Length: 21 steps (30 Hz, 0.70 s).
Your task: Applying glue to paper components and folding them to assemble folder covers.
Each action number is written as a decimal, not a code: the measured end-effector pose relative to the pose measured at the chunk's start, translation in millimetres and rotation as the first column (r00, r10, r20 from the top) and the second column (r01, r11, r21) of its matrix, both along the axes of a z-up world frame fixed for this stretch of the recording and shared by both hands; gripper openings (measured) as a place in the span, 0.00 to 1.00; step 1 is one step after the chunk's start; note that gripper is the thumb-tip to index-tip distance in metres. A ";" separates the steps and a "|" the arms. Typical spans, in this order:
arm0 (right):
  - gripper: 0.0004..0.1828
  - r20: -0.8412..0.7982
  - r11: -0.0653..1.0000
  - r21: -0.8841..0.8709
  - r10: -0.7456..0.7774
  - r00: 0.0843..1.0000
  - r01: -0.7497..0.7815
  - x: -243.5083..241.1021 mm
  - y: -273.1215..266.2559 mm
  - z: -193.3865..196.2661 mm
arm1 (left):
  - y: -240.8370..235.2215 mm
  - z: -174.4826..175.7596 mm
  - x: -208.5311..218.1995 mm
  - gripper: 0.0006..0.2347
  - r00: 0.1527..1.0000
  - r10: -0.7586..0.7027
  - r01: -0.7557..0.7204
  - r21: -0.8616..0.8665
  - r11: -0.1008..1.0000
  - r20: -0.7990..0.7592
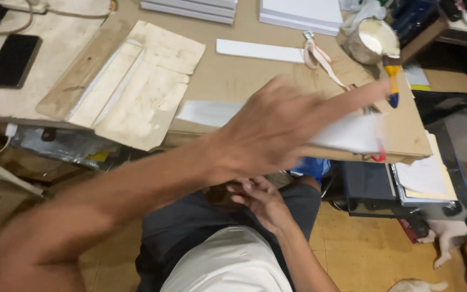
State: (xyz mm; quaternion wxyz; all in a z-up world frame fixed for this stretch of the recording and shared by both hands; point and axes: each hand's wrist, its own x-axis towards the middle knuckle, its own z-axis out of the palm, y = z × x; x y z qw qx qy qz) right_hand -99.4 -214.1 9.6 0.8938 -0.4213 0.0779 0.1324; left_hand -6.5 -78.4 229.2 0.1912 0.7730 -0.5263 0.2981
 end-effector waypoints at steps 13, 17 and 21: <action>0.28 0.997 0.215 -0.053 0.072 0.038 0.975 -18.3 -119.8 88.0 | 73.0 62.0 -8.1 0.24 0.714 -0.481 0.059 -0.641 0.765 -0.508; 0.18 0.676 0.478 -0.042 -0.633 0.377 0.877 27.3 -170.0 56.9 | 75.9 -2.6 31.8 0.38 0.514 -0.432 -0.130 -0.565 0.815 -0.741; 0.42 0.433 0.319 -0.779 -0.349 0.831 0.539 110.6 -106.3 107.9 | 71.8 -106.0 89.3 0.42 0.299 -0.404 -0.462 -0.502 0.731 -0.864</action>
